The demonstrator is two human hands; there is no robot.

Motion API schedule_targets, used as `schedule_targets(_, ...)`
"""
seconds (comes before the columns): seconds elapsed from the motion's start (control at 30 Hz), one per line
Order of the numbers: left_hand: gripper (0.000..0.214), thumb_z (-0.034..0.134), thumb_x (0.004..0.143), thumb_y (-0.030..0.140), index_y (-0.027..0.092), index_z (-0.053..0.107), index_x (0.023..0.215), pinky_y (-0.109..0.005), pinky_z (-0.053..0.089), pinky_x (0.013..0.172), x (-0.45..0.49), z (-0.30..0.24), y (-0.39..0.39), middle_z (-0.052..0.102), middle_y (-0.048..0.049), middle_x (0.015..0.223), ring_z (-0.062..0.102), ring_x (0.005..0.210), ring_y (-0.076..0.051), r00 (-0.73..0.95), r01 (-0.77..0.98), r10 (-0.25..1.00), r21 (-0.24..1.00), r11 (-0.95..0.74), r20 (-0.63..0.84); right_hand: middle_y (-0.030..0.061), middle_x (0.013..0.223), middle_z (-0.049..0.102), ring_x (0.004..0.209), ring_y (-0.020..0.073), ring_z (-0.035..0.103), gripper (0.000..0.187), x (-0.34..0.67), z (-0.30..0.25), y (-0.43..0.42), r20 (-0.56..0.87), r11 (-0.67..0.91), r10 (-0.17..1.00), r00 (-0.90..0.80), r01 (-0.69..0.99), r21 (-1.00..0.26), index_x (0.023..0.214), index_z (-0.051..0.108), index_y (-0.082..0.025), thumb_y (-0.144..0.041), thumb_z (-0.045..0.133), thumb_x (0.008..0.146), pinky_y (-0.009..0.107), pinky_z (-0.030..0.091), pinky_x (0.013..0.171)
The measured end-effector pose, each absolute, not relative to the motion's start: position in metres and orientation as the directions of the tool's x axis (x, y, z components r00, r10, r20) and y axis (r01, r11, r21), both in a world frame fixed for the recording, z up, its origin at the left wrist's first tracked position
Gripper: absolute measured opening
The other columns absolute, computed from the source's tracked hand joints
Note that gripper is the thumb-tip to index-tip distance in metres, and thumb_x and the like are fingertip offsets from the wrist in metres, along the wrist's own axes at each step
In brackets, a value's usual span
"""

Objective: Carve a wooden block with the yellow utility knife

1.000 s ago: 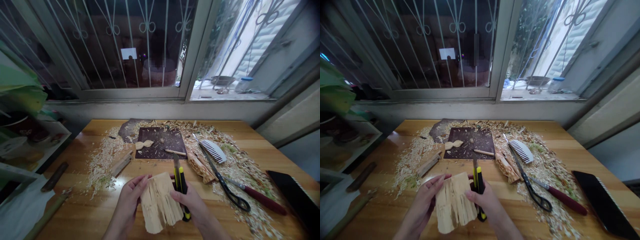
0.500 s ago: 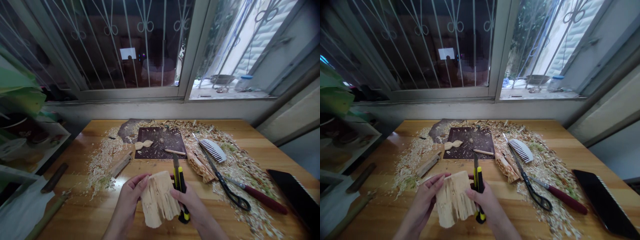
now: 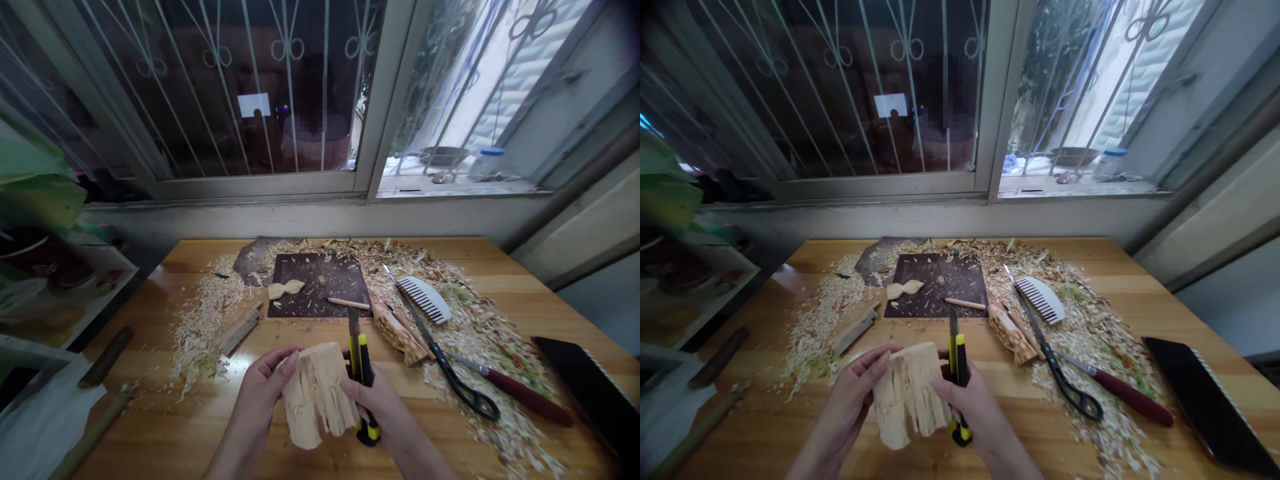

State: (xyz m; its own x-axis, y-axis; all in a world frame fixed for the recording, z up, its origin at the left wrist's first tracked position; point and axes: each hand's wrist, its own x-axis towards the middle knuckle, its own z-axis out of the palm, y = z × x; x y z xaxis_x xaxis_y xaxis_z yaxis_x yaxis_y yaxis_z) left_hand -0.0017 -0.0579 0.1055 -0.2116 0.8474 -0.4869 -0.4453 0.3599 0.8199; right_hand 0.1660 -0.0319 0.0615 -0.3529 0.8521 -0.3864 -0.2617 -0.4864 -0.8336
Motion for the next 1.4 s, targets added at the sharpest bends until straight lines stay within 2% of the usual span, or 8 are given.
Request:
schedule_targets(0.2, 0.035, 0.068, 0.061, 0.034, 0.015, 0.062, 0.091, -0.023, 0.044, 0.063, 0.003, 0.108, -0.057, 0.068, -0.0061, 0.083, 0.061, 0.071, -0.016, -0.2, -0.489, 0.85, 0.801, 0.344, -0.488, -0.0056, 0.06, 0.053, 0.037, 0.0015, 0.031, 0.06, 0.158, 0.058, -0.034, -0.422, -0.485, 0.869, -0.257, -0.283, -0.827, 0.095, 0.049, -0.018, -0.046, 0.074, 0.048, 0.015, 0.02, 0.033)
schedule_targets(0.37, 0.039, 0.072, 0.056, 0.032, 0.016, 0.062, 0.091, -0.029, 0.046, 0.074, 0.005, 0.097, -0.059, 0.067, -0.0086, 0.092, 0.061, 0.086, -0.022, -0.188, -0.488, 0.869, 0.811, 0.323, -0.459, -0.0122, 0.042, 0.035, 0.034, 0.0025, 0.027, 0.047, 0.156, 0.053, -0.033, -0.467, -0.512, 0.855, -0.227, -0.226, -0.829, 0.077, 0.044, -0.019, -0.051, 0.069, 0.055, 0.015, 0.022, 0.033)
schedule_targets(0.63, 0.041, 0.068, 0.062, 0.033, 0.015, 0.06, 0.097, -0.034, 0.043, 0.084, 0.008, 0.082, -0.043, 0.066, -0.0101, 0.099, 0.059, 0.096, -0.024, -0.101, -0.437, 0.921, 0.848, 0.299, -0.376, -0.0119, 0.039, 0.036, 0.034, 0.0044, 0.032, 0.042, 0.144, 0.048, -0.018, -0.449, -0.473, 0.88, -0.151, -0.216, -0.854, 0.08, 0.045, -0.018, -0.051, 0.064, 0.061, 0.016, 0.028, 0.036)
schedule_targets(0.8, 0.044, 0.065, 0.065, 0.029, 0.015, 0.055, 0.105, -0.033, 0.05, 0.068, 0.01, 0.082, -0.026, 0.068, -0.0102, 0.092, 0.063, 0.084, -0.023, -0.204, -0.557, 0.838, 0.764, 0.326, -0.506, -0.01, 0.047, 0.043, 0.035, 0.0047, 0.034, 0.054, 0.142, 0.047, -0.002, -0.325, -0.341, 0.938, -0.121, -0.163, -0.926, 0.097, 0.048, -0.017, -0.05, 0.066, 0.058, 0.016, 0.025, 0.035)
schedule_targets(0.97, 0.045, 0.064, 0.063, 0.022, 0.015, 0.055, 0.106, -0.032, 0.048, 0.067, 0.006, 0.073, -0.021, 0.067, -0.0099, 0.093, 0.063, 0.083, -0.024, -0.072, -0.619, 0.886, 0.717, 0.321, -0.458, -0.0065, 0.055, 0.048, 0.038, 0.0048, 0.034, 0.048, 0.146, 0.045, 0.017, -0.278, -0.293, 0.953, -0.121, -0.13, -0.947, 0.093, 0.051, -0.017, -0.048, 0.065, 0.06, 0.018, 0.025, 0.037)
schedule_targets(1.1, 0.047, 0.071, 0.054, 0.024, 0.013, 0.059, 0.098, -0.031, 0.046, 0.069, -0.001, 0.066, -0.013, 0.068, -0.009, 0.085, 0.062, 0.079, -0.023, -0.06, -0.523, 0.892, 0.775, 0.355, -0.449, -0.0043, 0.061, 0.051, 0.043, 0.0068, 0.039, 0.04, 0.15, 0.053, 0.039, -0.203, -0.206, 0.975, -0.09, -0.036, -0.978, 0.084, 0.053, -0.018, -0.041, 0.068, 0.056, 0.019, 0.029, 0.04)
schedule_targets(1.27, 0.033, 0.071, 0.059, 0.034, 0.015, 0.061, 0.084, -0.02, 0.042, 0.055, -0.017, 0.078, 0.01, 0.066, -0.003, 0.074, 0.059, 0.062, -0.013, -0.075, -0.308, 0.916, 0.883, 0.354, -0.394, -0.003, 0.066, 0.053, 0.05, 0.0086, 0.044, 0.032, 0.156, 0.07, 0.06, -0.064, -0.032, 0.966, -0.249, 0.129, -0.991, 0.086, 0.054, -0.018, -0.037, 0.064, 0.062, 0.02, 0.034, 0.045)
schedule_targets(1.4, 0.029, 0.065, 0.067, 0.027, 0.016, 0.059, 0.094, -0.019, 0.047, 0.058, -0.019, 0.09, 0.023, 0.067, -0.004, 0.086, 0.061, 0.067, -0.011, -0.251, -0.516, 0.896, 0.834, 0.197, -0.367, 0.0002, 0.074, 0.056, 0.054, 0.0106, 0.047, 0.033, 0.162, 0.079, 0.061, 0.062, 0.11, 0.979, -0.194, 0.247, -0.963, 0.091, 0.052, -0.018, -0.045, 0.052, 0.073, 0.022, 0.038, 0.048)
